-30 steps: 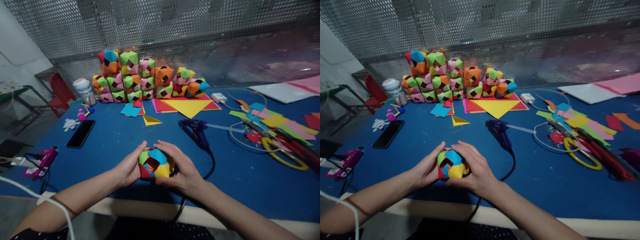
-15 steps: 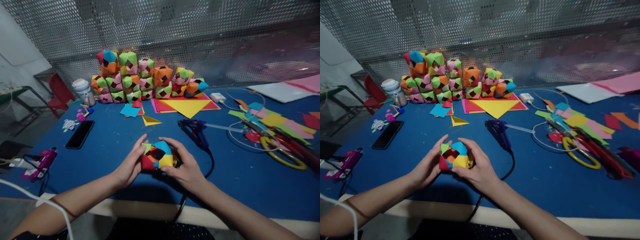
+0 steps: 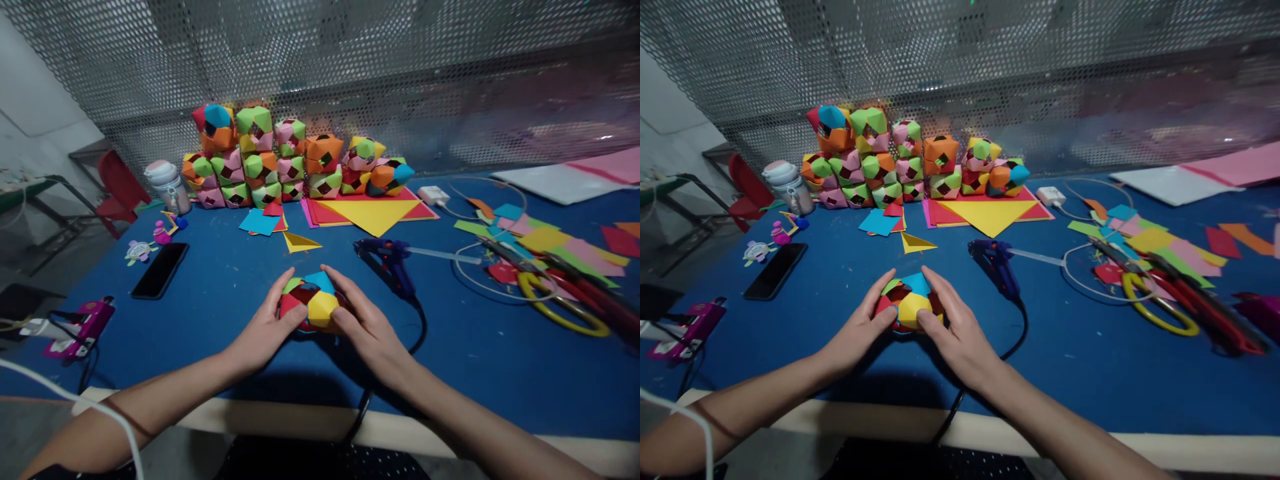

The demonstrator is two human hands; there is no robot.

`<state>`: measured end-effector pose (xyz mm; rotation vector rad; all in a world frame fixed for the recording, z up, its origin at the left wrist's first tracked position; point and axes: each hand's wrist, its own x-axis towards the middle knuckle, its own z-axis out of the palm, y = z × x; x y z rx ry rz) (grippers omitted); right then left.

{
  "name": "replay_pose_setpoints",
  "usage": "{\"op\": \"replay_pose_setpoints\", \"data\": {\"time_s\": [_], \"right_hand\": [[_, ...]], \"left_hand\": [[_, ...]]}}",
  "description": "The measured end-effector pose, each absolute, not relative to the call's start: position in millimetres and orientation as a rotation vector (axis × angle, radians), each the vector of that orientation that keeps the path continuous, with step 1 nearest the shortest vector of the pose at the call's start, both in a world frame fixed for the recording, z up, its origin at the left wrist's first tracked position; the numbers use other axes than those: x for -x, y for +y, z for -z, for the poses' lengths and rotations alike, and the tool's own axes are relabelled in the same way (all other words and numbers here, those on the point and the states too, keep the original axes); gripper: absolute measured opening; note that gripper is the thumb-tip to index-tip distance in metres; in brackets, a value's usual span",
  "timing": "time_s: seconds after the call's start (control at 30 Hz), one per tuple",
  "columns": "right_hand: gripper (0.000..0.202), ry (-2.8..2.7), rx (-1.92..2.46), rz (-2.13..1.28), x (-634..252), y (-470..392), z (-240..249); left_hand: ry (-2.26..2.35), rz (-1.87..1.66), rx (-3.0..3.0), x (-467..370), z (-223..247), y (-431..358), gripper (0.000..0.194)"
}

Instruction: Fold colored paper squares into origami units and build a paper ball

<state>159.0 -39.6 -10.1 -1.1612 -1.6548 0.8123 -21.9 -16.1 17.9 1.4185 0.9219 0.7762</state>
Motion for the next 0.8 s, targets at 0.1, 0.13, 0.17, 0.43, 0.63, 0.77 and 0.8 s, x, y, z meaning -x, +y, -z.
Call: {"op": "replay_pose_setpoints", "data": {"time_s": [0.1, 0.13, 0.17, 0.43, 0.63, 0.77, 0.8], "right_hand": [[0.053, -1.677, 1.202, -0.812, -157, -40, 10], [0.054, -1.681, 1.212, -0.811, -157, -40, 11], [0.054, -1.681, 1.223, -0.809, -156, -40, 11], [0.057, -1.667, 1.262, -0.826, -149, -38, 13], [0.053, -1.670, 1.161, -0.835, -151, -42, 10], [0.049, -1.631, 1.076, -0.807, -153, -47, 6], [0.049, -1.625, 1.056, -0.801, -153, -48, 6]], "left_hand": [[0.946, -0.783, -1.443, 22, -15, -15, 0.062], [0.957, -0.785, -1.449, 22, -14, -15, 0.061], [0.968, -0.786, -1.453, 23, -13, -15, 0.061], [1.081, -0.855, -1.535, 21, -10, -13, 0.066], [1.032, -0.933, -1.532, 21, -13, -11, 0.053], [0.866, -1.022, -1.182, 20, -12, -9, 0.049], [0.833, -1.032, -1.100, 19, -12, -9, 0.049]]}}
